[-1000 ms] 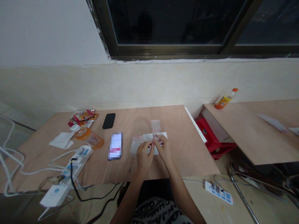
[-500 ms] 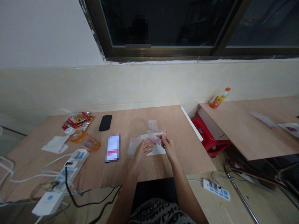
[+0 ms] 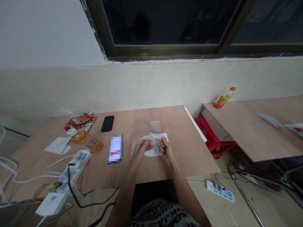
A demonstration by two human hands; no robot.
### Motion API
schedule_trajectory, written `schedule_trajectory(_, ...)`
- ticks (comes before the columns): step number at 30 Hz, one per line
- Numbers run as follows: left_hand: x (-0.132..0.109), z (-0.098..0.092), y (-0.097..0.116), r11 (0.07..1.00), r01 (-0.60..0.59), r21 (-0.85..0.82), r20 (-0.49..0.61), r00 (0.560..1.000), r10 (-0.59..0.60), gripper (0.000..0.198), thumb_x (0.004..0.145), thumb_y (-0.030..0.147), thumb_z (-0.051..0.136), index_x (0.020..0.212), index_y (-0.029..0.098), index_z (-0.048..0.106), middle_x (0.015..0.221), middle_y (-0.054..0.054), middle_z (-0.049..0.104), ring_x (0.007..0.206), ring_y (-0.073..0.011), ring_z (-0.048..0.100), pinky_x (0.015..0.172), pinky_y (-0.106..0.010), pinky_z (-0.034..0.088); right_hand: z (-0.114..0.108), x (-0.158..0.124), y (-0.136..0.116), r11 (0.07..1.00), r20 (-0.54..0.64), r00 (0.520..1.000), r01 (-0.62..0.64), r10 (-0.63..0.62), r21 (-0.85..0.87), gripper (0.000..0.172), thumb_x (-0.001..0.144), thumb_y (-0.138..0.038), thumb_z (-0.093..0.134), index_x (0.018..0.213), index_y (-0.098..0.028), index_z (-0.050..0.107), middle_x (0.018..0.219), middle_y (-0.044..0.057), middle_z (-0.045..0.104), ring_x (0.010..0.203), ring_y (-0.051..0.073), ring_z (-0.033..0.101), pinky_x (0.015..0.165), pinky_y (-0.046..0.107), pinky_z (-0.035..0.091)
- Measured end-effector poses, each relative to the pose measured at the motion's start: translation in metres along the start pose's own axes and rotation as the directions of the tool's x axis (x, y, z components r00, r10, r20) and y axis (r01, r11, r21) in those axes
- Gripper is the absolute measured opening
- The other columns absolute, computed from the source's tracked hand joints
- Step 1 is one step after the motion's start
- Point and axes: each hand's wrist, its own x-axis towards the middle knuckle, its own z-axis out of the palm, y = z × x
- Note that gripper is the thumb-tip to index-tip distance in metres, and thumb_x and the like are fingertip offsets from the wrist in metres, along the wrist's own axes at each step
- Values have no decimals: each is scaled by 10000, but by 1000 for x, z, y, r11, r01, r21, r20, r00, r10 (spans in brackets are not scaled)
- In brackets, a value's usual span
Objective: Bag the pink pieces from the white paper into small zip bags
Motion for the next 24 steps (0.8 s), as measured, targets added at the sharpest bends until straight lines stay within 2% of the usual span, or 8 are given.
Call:
schedule_trajectory(3, 1, 0, 1, 999, -9, 46, -25, 1000, 10, 486, 684, 607, 707, 843, 148, 689, 748, -58, 679, 741, -189, 658, 735, -306, 513, 4, -2, 4, 996, 6, 999, -49, 49, 80, 414, 681, -549, 709, 799, -157, 645, 493, -86, 409, 367, 19, 163, 370, 190, 83)
schedule_trajectory(7, 4, -3, 0, 992, -23, 124, -42, 999, 28, 474, 675, 610, 703, 797, 154, 657, 720, -23, 624, 685, -163, 606, 680, -291, 491, 6, -1, 8, 993, 36, 996, -82, 79, 86, 367, 715, -527, 671, 732, -167, 599, 461, -89, 382, 350, 21, 172, 353, 179, 85)
schedule_trajectory(14, 12, -8, -1, 959, -114, 261, 50, 993, 105, 350, 694, 498, 693, 631, 168, 594, 615, 8, 559, 603, -128, 518, 599, -243, 403, 9, 0, 17, 987, 37, 992, -123, 119, 103, 494, 716, -604, 686, 600, -190, 443, 453, -99, 348, 344, 8, 161, 325, 148, 99)
schedule_trajectory(20, 16, -14, -2, 949, -128, 289, 44, 992, 120, 281, 706, 427, 686, 632, 167, 609, 617, 5, 578, 606, -131, 529, 606, -242, 408, 8, 1, 21, 960, 154, 969, -220, 195, 171, 543, 712, -627, 703, 576, -192, 408, 439, -108, 300, 358, 9, 136, 323, 138, 81)
schedule_trajectory(24, 19, -18, -1, 957, -94, 273, 12, 996, 94, 324, 687, 480, 698, 679, 163, 635, 630, -1, 602, 588, -134, 543, 576, -243, 417, 7, 2, 23, 954, 190, 948, -279, 255, 109, 557, 737, -621, 684, 552, -193, 380, 422, -110, 287, 356, 11, 134, 324, 136, 68)
